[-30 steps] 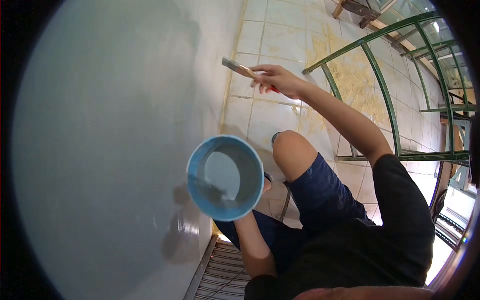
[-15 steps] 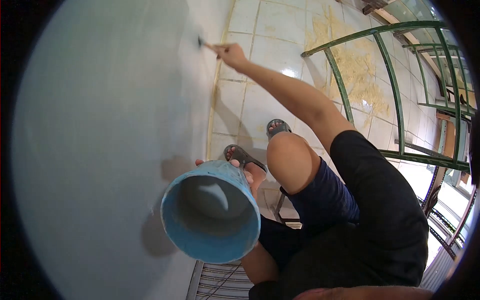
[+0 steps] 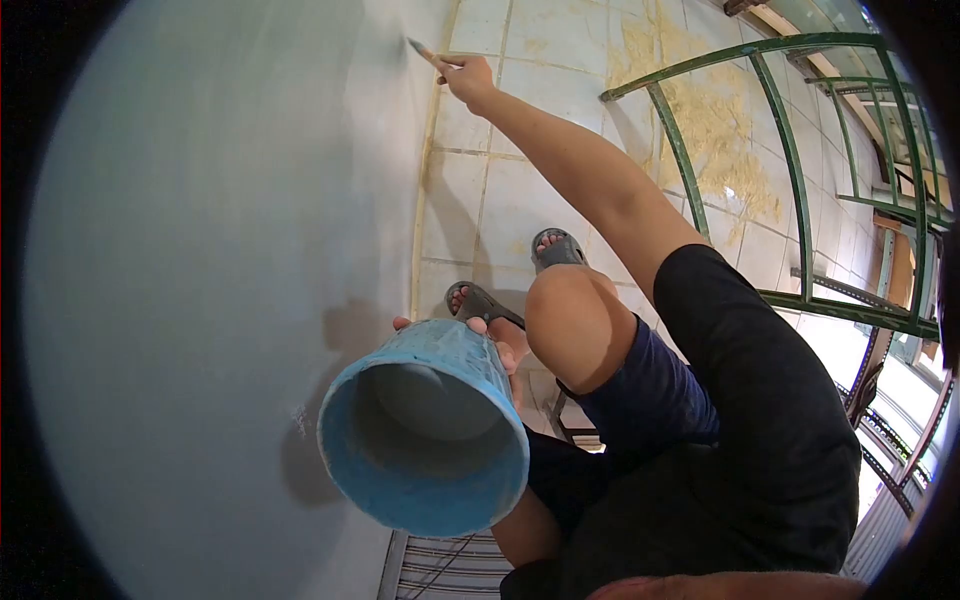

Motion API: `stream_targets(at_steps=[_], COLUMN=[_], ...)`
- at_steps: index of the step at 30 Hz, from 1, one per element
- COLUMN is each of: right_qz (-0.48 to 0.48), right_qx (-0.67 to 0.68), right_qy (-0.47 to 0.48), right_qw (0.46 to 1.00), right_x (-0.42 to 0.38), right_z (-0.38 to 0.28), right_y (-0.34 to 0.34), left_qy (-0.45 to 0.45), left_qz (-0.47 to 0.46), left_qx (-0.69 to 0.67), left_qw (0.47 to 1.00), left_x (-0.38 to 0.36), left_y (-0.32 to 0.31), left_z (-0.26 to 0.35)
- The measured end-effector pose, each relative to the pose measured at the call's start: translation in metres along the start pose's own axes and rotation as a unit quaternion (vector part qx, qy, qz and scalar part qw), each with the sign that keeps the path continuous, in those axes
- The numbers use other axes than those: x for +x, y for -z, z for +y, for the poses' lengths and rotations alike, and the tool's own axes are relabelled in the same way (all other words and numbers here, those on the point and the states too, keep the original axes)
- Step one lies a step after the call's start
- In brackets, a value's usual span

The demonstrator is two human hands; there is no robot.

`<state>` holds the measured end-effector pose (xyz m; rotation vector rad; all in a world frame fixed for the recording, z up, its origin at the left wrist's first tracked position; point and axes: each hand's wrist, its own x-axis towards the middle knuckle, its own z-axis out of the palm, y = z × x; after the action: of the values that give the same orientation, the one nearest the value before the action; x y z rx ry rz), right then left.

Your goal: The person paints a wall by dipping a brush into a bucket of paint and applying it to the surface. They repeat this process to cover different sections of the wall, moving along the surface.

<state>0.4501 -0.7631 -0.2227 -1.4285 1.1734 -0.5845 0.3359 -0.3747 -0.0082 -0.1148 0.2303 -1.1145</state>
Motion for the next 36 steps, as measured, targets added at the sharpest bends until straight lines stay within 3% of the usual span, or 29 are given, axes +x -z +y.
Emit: stream_targets(at_steps=[4, 5, 6, 7, 8, 10, 11, 13, 14, 17, 20, 22, 25, 26, 28, 31, 33, 35, 36], right_qz=[-0.097, -0.087, -0.11, -0.17, -0.253, -0.358, -0.357, -0.518, -0.526, -0.47, -0.408, -0.329, -0.19, -0.19, -0.05, -0.007, -0.033, -0.096, -0.088], right_qx=[-0.056, -0.028, -0.034, -0.079, -0.104, -0.013, -0.011, 0.014, 0.0, -0.034, -0.066, -0.097, -0.101, -0.1, -0.007, -0.011, -0.071, 0.027, -0.005], right_qy=[0.065, 0.106, 0.086, 0.071, 0.068, 0.083, 0.083, 0.095, 0.083, 0.144, 0.141, 0.137, 0.077, 0.076, -0.027, 0.004, 0.065, 0.072, 0.062], right_qw=[0.992, 0.99, 0.99, 0.98, 0.96, 0.93, 0.93, 0.85, 0.846, 0.87, 0.9, 0.929, 0.974, 0.974, 0.998, 1.0, 0.995, 0.992, 0.994], right_x=[-0.054, -0.073, -0.107, -0.129, -0.16, -0.208, -0.213, -0.217, -0.204, -0.117, -0.018, 0.033, 0.072, 0.079, 0.087, 0.071, 0.038, -0.009, -0.043], right_z=[-0.001, 0.025, 0.026, 0.044, 0.042, 0.058, 0.053, 0.037, 0.034, 0.034, 0.003, -0.014, -0.04, -0.045, -0.049, -0.033, -0.022, -0.014, -0.022], right_y=[-0.021, -0.037, -0.036, -0.04, -0.03, -0.025, -0.019, -0.007, -0.008, -0.021, -0.002, 0.017, 0.053, 0.059, 0.065, 0.045, 0.021, -0.011, -0.018], left_qy=[0.019, 0.019, 0.07, 0.12, 0.122, 0.175, 0.176, 0.121, 0.092, 0.032, 0.066, 0.187, 0.186, 0.186, 0.186, 0.187, 0.187, 0.186, 0.186], left_qz=[-0.039, -0.038, -0.107, -0.175, -0.174, -0.227, -0.225, -0.156, -0.122, -0.057, -0.093, -0.206, -0.206, -0.206, -0.207, -0.211, -0.214, -0.214, -0.215], left_qx=[0.03, 0.03, 0.008, -0.013, -0.011, -0.022, -0.021, -0.014, -0.011, -0.003, -0.021, -0.032, -0.038, -0.038, -0.037, -0.039, -0.037, -0.035, -0.035], left_qw=[0.999, 0.999, 0.992, 0.977, 0.977, 0.958, 0.958, 0.98, 0.988, 0.998, 0.993, 0.96, 0.96, 0.96, 0.96, 0.959, 0.958, 0.958, 0.958], left_x=[0.005, 0.009, 0.015, 0.021, 0.025, 0.028, 0.026, 0.016, 0.011, 0.006, 0.013, 0.026, 0.028, 0.028, 0.027, 0.029, 0.03, 0.028, 0.028], left_y=[-0.005, -0.001, 0.007, 0.013, 0.016, 0.018, 0.016, 0.009, 0.004, 0.0, 0.008, 0.01, 0.013, 0.013, 0.012, 0.012, 0.011, 0.01, 0.01], left_z=[0.005, 0.008, 0.012, 0.014, 0.015, 0.016, 0.014, 0.005, 0.0, -0.003, 0.008, 0.017, 0.015, 0.015, 0.016, 0.014, 0.013, 0.012, 0.012])
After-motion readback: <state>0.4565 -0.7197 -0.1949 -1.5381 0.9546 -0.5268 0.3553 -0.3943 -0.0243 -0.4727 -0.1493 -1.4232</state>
